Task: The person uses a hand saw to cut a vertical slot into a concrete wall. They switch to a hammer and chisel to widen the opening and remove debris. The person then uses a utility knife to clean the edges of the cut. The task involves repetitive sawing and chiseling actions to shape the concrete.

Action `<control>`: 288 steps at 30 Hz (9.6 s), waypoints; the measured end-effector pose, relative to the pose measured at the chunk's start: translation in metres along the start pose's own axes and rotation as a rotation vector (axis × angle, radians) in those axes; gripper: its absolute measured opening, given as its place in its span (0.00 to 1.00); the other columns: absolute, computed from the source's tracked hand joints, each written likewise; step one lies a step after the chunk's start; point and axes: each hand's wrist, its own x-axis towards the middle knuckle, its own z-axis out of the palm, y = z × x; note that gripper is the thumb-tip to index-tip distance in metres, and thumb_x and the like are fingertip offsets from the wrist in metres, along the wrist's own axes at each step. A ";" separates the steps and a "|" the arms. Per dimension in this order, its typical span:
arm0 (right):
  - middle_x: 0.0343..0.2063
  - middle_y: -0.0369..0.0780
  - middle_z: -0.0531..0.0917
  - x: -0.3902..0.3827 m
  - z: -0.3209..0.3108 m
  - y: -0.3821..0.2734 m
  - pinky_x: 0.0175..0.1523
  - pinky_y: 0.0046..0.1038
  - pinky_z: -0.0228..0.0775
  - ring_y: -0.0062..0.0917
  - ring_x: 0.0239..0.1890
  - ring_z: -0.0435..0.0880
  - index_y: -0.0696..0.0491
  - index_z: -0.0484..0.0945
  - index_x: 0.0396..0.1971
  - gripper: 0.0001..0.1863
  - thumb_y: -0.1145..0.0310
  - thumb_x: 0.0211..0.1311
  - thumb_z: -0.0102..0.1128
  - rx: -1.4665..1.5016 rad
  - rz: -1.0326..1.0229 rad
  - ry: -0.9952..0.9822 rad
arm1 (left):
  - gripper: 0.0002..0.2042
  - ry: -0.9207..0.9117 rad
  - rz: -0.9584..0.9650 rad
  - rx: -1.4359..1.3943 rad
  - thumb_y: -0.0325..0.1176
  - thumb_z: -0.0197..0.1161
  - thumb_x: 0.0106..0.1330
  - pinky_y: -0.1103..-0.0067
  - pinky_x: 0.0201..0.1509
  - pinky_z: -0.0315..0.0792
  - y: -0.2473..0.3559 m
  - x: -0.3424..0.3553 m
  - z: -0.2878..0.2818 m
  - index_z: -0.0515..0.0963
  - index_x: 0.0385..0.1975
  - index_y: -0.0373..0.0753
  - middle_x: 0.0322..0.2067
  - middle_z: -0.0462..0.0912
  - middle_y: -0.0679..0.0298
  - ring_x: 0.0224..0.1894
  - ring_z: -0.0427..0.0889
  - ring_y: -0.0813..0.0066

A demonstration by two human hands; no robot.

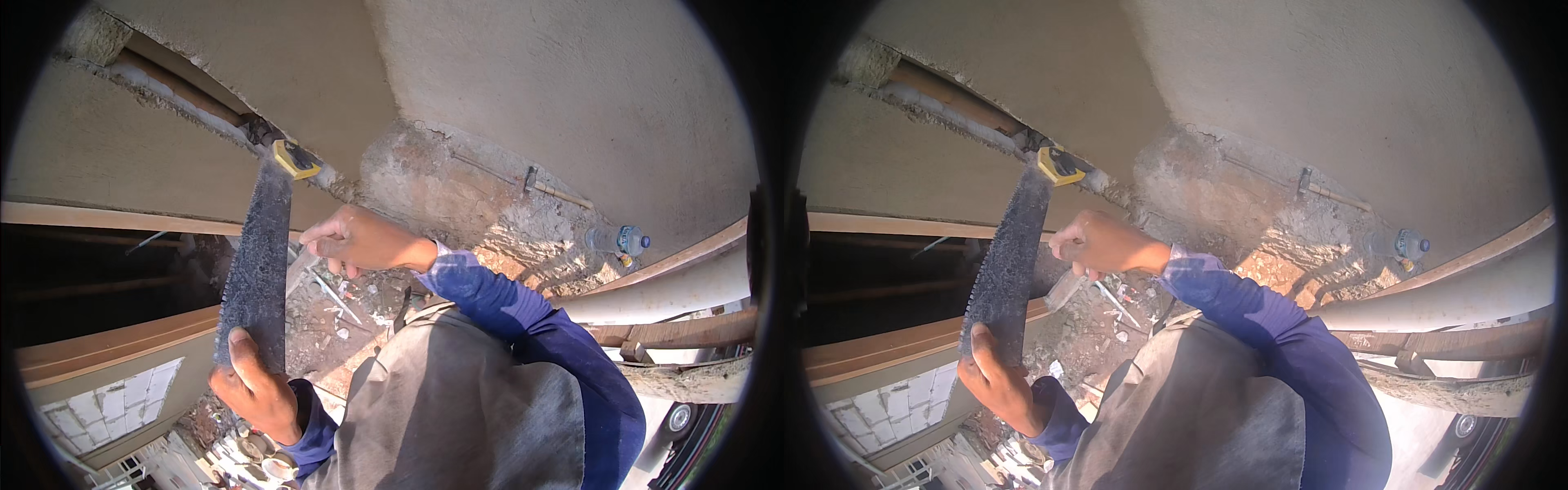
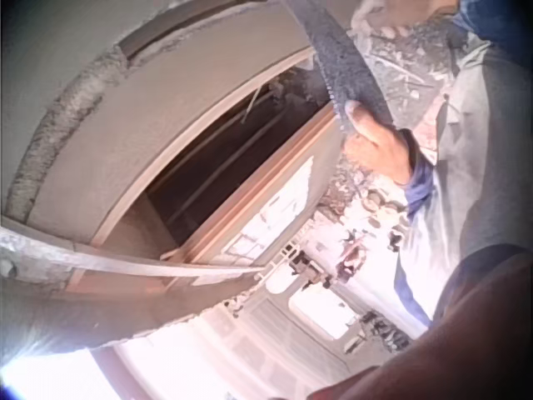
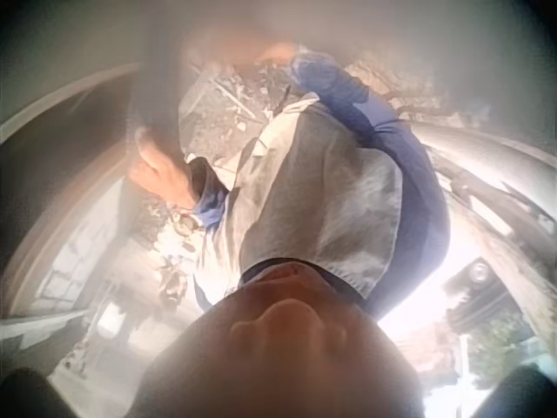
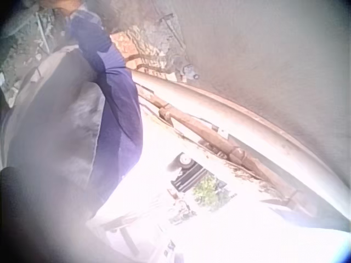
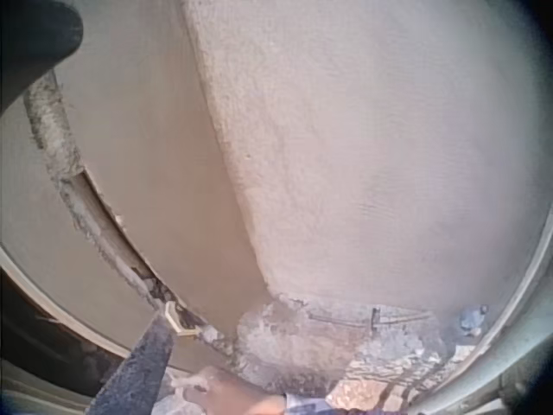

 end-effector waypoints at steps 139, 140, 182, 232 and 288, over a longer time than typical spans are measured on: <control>0.27 0.49 0.81 0.237 -0.026 -0.193 0.37 0.42 0.71 0.48 0.32 0.83 0.55 0.71 0.45 0.18 0.53 0.76 0.49 -0.605 -0.864 0.784 | 0.30 0.956 -1.368 -0.534 0.38 0.55 0.72 0.63 0.26 0.79 -0.527 -0.279 0.152 0.54 0.70 0.35 0.48 0.79 0.44 0.33 0.83 0.52; 0.27 0.49 0.81 0.233 -0.027 -0.196 0.37 0.42 0.71 0.48 0.32 0.83 0.55 0.71 0.45 0.18 0.53 0.76 0.49 -0.569 -0.933 0.803 | 0.31 0.996 -1.372 -0.620 0.39 0.55 0.72 0.64 0.24 0.78 -0.530 -0.273 0.157 0.53 0.71 0.38 0.49 0.79 0.44 0.32 0.82 0.53; 0.30 0.53 0.83 0.248 -0.010 -0.175 0.37 0.48 0.71 0.55 0.34 0.82 0.55 0.70 0.43 0.18 0.52 0.74 0.52 -0.481 -0.887 0.831 | 0.32 0.650 -1.174 -0.204 0.35 0.62 0.62 0.67 0.56 0.74 -0.505 -0.276 0.146 0.63 0.63 0.21 0.54 0.77 0.37 0.50 0.81 0.46; 0.24 0.29 0.75 -0.010 -0.016 -0.002 0.32 0.18 0.65 0.10 0.25 0.71 0.55 0.77 0.34 0.15 0.74 0.49 0.76 -0.150 -0.189 0.556 | 0.16 -0.567 -0.269 -1.232 0.38 0.57 0.75 0.76 0.40 0.81 -0.006 0.127 0.178 0.69 0.56 0.36 0.45 0.83 0.57 0.41 0.84 0.71; 0.21 0.43 0.80 0.083 -0.067 -0.151 0.29 0.30 0.72 0.33 0.23 0.83 0.58 0.74 0.38 0.24 0.48 0.67 0.62 -0.669 -1.051 0.619 | 0.18 0.224 1.355 0.084 0.17 0.66 0.47 0.67 0.41 0.79 0.158 0.291 0.087 0.76 0.39 0.41 0.39 0.82 0.62 0.41 0.83 0.55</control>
